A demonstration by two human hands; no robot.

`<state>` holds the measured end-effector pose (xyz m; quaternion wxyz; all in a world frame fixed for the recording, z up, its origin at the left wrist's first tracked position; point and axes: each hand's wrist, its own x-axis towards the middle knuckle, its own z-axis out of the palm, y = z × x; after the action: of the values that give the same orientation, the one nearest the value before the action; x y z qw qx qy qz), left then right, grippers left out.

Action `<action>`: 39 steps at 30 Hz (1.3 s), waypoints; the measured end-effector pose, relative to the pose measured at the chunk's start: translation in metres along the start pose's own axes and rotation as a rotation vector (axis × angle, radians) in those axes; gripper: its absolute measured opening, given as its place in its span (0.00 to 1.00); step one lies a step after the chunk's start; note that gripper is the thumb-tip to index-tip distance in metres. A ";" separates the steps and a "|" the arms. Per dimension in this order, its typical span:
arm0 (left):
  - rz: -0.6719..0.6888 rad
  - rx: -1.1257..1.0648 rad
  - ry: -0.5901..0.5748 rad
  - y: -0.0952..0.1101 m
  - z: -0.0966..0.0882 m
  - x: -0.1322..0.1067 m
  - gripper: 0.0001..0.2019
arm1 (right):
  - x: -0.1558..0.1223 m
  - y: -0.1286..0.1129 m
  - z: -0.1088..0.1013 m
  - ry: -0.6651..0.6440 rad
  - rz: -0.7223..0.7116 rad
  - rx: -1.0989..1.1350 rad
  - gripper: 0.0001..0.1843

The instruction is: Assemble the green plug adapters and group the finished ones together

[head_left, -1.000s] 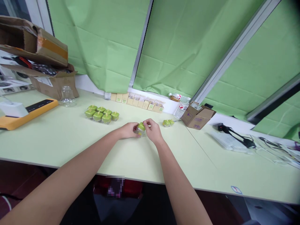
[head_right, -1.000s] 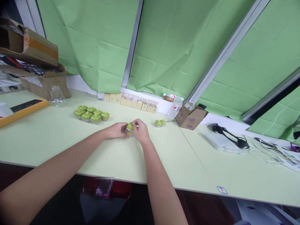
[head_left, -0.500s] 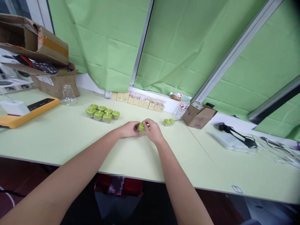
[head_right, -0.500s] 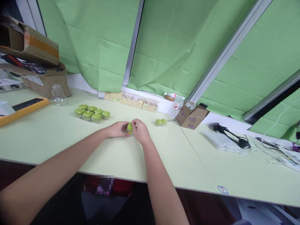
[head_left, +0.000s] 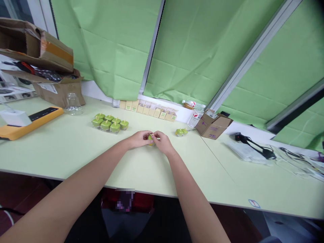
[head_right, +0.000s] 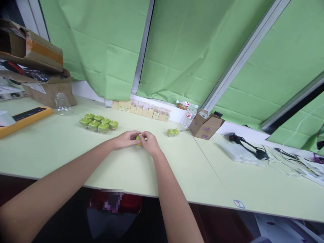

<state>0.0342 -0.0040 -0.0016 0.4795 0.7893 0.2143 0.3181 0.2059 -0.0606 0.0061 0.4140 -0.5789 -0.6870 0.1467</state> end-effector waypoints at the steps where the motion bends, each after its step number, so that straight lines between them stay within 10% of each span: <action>1: -0.014 -0.012 0.030 0.000 0.000 0.000 0.26 | 0.001 0.002 0.000 0.019 0.018 0.014 0.08; 14: -0.066 0.448 0.079 0.027 -0.017 0.003 0.15 | 0.002 -0.003 -0.007 0.033 0.169 0.089 0.11; 30: -0.615 0.889 0.028 0.057 -0.159 -0.100 0.21 | 0.000 -0.006 -0.001 -0.002 0.112 -0.088 0.06; 39: -0.430 0.966 0.182 0.057 -0.116 -0.081 0.20 | 0.000 -0.005 -0.002 0.005 0.106 -0.135 0.06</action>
<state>-0.1028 -0.0093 0.0643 0.0956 0.8276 0.5338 0.1452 0.2040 -0.0625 0.0110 0.3672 -0.6415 -0.6627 0.1205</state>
